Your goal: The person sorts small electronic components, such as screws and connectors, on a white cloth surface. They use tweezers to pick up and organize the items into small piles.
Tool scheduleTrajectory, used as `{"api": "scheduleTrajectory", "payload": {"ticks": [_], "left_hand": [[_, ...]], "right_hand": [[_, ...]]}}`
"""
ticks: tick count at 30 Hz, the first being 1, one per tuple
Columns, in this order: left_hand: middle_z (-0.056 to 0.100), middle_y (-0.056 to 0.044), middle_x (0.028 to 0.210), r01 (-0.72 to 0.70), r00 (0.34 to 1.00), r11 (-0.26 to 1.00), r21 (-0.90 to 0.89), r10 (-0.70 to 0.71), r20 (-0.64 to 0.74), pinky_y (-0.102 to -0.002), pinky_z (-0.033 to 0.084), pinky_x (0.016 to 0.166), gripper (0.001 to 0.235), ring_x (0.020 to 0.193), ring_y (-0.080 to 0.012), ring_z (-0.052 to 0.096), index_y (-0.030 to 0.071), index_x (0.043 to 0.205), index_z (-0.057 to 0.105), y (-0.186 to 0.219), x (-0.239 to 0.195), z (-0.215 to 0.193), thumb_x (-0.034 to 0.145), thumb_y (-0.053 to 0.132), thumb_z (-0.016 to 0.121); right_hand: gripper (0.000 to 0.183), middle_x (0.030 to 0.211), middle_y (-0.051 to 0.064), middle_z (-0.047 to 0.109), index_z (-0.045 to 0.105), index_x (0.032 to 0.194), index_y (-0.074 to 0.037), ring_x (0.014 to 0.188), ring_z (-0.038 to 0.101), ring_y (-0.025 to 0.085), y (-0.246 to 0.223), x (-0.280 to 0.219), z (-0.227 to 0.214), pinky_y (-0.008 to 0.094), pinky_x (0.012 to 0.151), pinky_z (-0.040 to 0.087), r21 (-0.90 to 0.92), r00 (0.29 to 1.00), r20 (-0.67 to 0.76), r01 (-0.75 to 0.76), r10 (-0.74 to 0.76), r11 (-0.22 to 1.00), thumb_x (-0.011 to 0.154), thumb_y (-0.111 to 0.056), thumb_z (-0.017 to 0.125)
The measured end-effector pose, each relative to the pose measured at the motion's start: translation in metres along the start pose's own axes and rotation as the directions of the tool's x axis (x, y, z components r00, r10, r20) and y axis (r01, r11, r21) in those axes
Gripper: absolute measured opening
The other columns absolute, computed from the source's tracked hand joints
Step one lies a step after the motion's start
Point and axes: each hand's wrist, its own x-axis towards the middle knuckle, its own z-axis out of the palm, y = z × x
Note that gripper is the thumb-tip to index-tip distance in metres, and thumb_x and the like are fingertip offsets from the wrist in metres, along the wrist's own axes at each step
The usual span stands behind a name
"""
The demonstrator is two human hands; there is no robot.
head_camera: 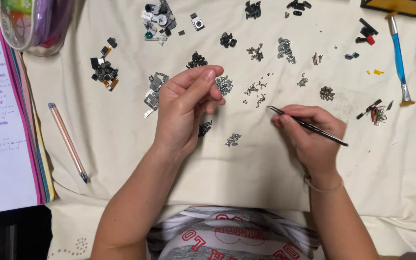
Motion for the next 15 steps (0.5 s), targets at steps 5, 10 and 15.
{"api": "scheduleTrajectory", "payload": {"ticks": [5, 10, 15], "left_hand": [[0.067, -0.005, 0.065, -0.008, 1.0, 1.0, 0.01, 0.008, 0.01, -0.018, 0.044, 0.05, 0.024, 0.057, -0.0129, 0.061, -0.001, 0.104, 0.076, -0.002, 0.0, 0.001, 0.09, 0.018, 0.073], [0.067, -0.003, 0.065, 0.028, 0.999, 0.999, 0.042, -0.027, -0.025, -0.018, 0.035, 0.043, 0.021, 0.05, -0.0107, 0.057, 0.003, 0.102, 0.076, -0.003, -0.002, 0.001, 0.091, 0.021, 0.073], [0.066, -0.003, 0.064, -0.009, 1.0, 0.999, 0.039, 0.01, -0.022, -0.019, 0.04, 0.049, 0.024, 0.051, -0.0126, 0.057, 0.001, 0.104, 0.075, -0.006, 0.001, -0.001, 0.091, 0.021, 0.073]], "right_hand": [[0.007, 0.1, 0.028, 0.069, 0.061, 0.097, 0.012, 0.083, 0.074, 0.033, -0.005, -0.045, -0.039, 0.037, 0.083, 0.067, -0.083, 0.98, -0.193, -0.07, 0.053, 0.994, 0.097, 0.015, 0.068], [0.005, 0.101, 0.025, 0.069, 0.063, 0.1, 0.012, 0.087, 0.074, 0.031, 0.002, -0.071, -0.054, 0.037, 0.087, 0.068, -0.084, 0.953, -0.279, -0.143, 0.115, 0.986, 0.099, 0.012, 0.067], [0.007, 0.1, 0.022, 0.07, 0.065, 0.104, 0.01, 0.089, 0.076, 0.03, 0.009, -0.064, -0.051, 0.034, 0.084, 0.069, -0.073, 0.931, -0.344, -0.153, 0.119, 0.986, 0.1, 0.009, 0.069]]}}
